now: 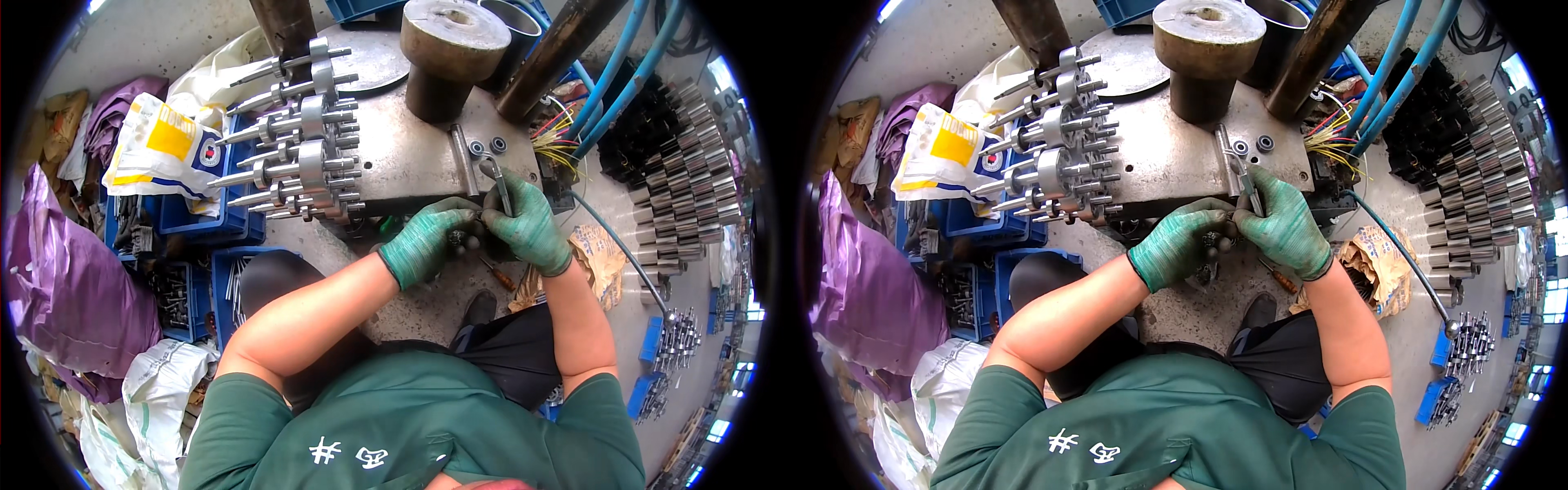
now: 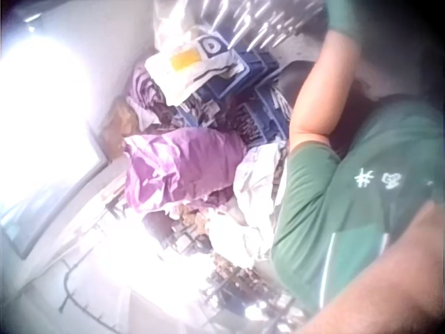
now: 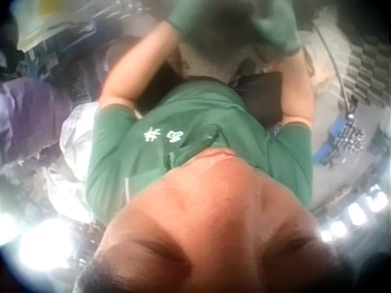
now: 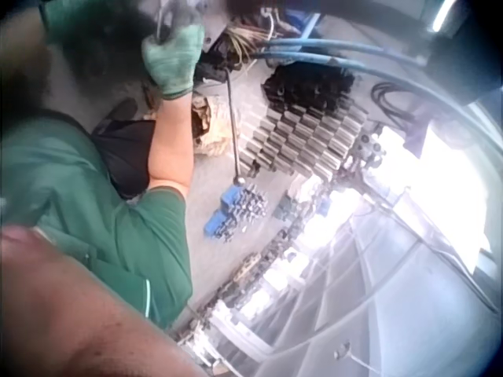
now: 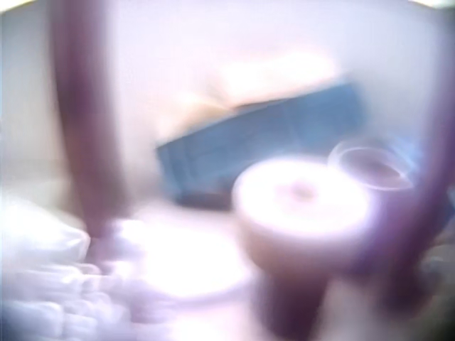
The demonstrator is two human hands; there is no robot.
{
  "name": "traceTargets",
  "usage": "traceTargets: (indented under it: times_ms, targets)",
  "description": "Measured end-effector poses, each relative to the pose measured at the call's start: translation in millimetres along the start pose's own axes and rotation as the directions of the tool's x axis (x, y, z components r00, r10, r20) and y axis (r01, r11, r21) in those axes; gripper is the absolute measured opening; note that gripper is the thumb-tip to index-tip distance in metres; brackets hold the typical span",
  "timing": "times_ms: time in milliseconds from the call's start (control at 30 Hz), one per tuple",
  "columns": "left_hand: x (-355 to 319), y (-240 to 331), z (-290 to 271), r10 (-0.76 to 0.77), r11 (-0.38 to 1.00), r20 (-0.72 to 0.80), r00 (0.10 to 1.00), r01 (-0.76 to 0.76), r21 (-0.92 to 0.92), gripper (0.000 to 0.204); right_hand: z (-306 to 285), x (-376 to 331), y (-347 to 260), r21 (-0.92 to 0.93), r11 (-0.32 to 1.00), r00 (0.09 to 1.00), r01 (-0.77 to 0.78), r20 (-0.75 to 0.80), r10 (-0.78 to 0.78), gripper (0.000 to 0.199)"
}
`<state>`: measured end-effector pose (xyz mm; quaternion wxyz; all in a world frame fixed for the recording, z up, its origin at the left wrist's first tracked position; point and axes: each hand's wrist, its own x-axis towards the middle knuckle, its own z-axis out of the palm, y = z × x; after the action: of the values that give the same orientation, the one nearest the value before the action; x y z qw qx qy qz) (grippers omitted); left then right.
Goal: The person assembles metal components using a press machine. The person picks up metal pins and small circular rings, positions them on the press, and uses a handheld tool to secure them.
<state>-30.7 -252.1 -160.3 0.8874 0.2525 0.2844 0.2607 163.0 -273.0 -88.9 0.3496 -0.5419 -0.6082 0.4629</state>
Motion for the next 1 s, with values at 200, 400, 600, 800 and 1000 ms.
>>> traceTargets:
  times_ms: [200,400,600,800,1000]
  targets:
    - [-2,-1,1,0.072,0.993,-0.026,0.997,-0.07,0.09,0.028,9,5,0,-0.234,0.972,0.998,0.025,-0.052,-0.038,0.06]
    - [0,6,-11,0.186,0.979,-0.136,0.973,-0.173,0.105,0.019,1,9,13,0.197,0.972,0.991,-0.128,0.004,0.13,0.083]
    - [-4,33,-12,0.22,0.965,-0.245,0.944,-0.247,-0.085,0.012,-9,2,5,-0.328,0.913,0.966,0.244,-0.006,-0.26,0.08]
    - [-7,42,-18,0.317,0.922,-0.262,0.912,-0.361,-0.139,0.005,-5,5,-1,-0.697,0.586,0.843,0.414,0.05,-0.535,0.066]
    - [-10,44,-26,0.308,0.933,-0.237,0.921,-0.341,-0.112,0.003,-3,6,-3,-0.708,0.563,0.836,0.427,0.072,-0.544,0.06]
